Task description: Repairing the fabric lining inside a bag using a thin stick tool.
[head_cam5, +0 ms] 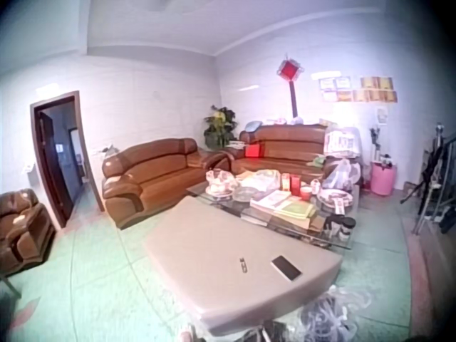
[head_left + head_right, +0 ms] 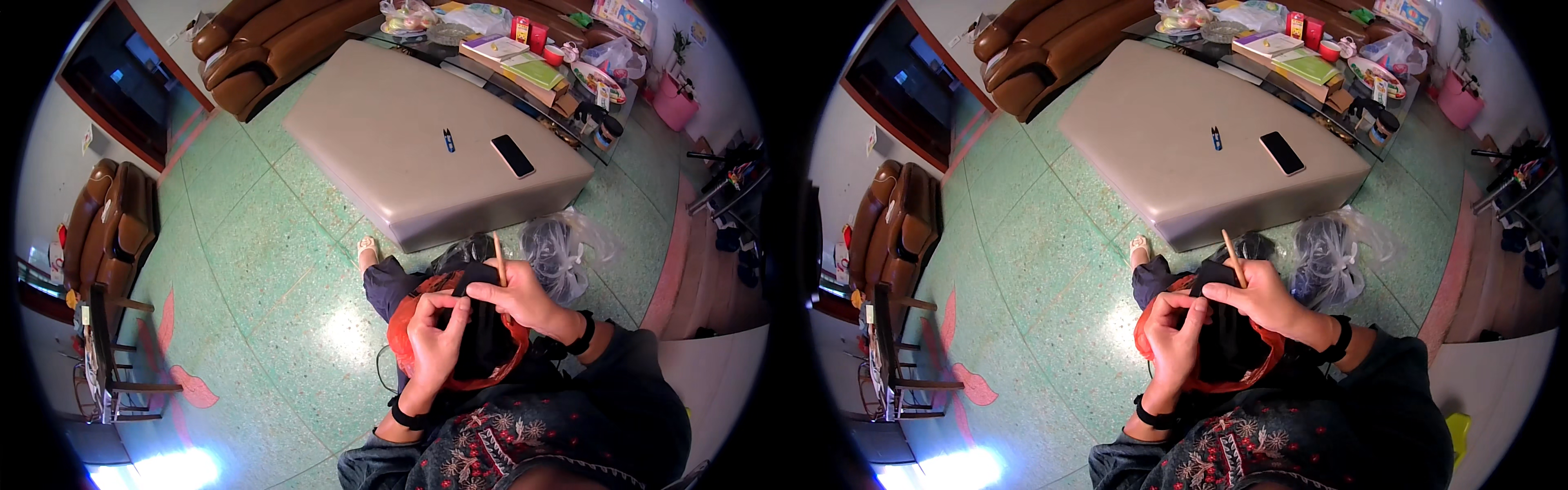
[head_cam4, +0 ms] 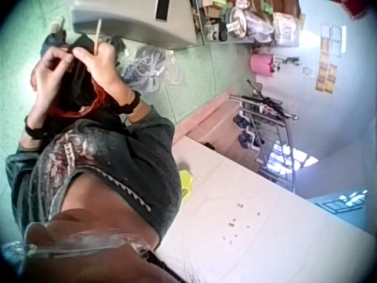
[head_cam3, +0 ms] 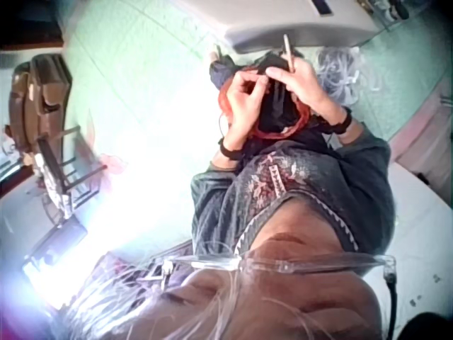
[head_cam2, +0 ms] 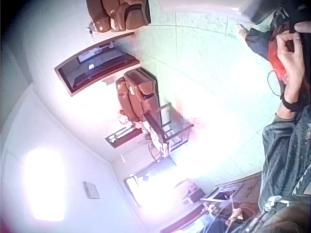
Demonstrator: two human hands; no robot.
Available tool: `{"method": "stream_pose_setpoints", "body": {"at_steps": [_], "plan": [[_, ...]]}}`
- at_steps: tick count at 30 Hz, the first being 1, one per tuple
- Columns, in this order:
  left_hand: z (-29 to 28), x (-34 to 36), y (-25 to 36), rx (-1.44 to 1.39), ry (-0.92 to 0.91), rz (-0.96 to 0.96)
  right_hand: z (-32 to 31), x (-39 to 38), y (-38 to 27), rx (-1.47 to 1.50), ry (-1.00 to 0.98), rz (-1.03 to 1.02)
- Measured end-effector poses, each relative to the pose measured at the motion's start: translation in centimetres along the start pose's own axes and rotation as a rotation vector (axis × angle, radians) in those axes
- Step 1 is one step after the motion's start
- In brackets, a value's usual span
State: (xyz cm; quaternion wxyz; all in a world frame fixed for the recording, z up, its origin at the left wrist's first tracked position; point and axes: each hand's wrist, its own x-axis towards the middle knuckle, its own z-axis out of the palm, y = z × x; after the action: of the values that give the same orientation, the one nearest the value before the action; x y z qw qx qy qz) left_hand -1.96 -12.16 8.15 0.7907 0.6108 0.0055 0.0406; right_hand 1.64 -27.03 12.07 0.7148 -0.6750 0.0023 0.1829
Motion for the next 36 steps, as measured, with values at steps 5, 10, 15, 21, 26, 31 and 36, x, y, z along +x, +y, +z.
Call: {"method": "stream_pose_setpoints", "body": {"at_steps": [5,10,15,21,26,31,36], "plan": [[-0.3,-0.1,-0.1,0.005,-0.008,0.015,-0.3,0.0,0.0,0.054,0.030,-0.029],[0.1,-0.2,0.5,-0.028,0.004,0.009,-0.2,0.1,-0.2,0.039,0.052,-0.058],[0.1,0.1,-0.1,0.045,0.009,0.072,-0.5,0.5,-0.4,-0.001,0.039,-0.088],[-1.0,1.3,1.2,0.026,-0.180,-0.227,-1.6,1.7,-1.7,-0.501,-0.214,-0.176],[-2.5,1.6,1.1,-0.322,-0.035,-0.339,0.8,-2.1,-2.4,-0.643,0.140,-0.756],[-1.8,1.5,2.0,-0.475,-0.030,-0.399,1.5,-2.3,1.2,-0.589,0.058,-0.599],[-1.7,1.3,2.3,-0.541,0.000,-0.397,1.6,-1.6,1.8,-0.453,0.043,-0.384]]}}
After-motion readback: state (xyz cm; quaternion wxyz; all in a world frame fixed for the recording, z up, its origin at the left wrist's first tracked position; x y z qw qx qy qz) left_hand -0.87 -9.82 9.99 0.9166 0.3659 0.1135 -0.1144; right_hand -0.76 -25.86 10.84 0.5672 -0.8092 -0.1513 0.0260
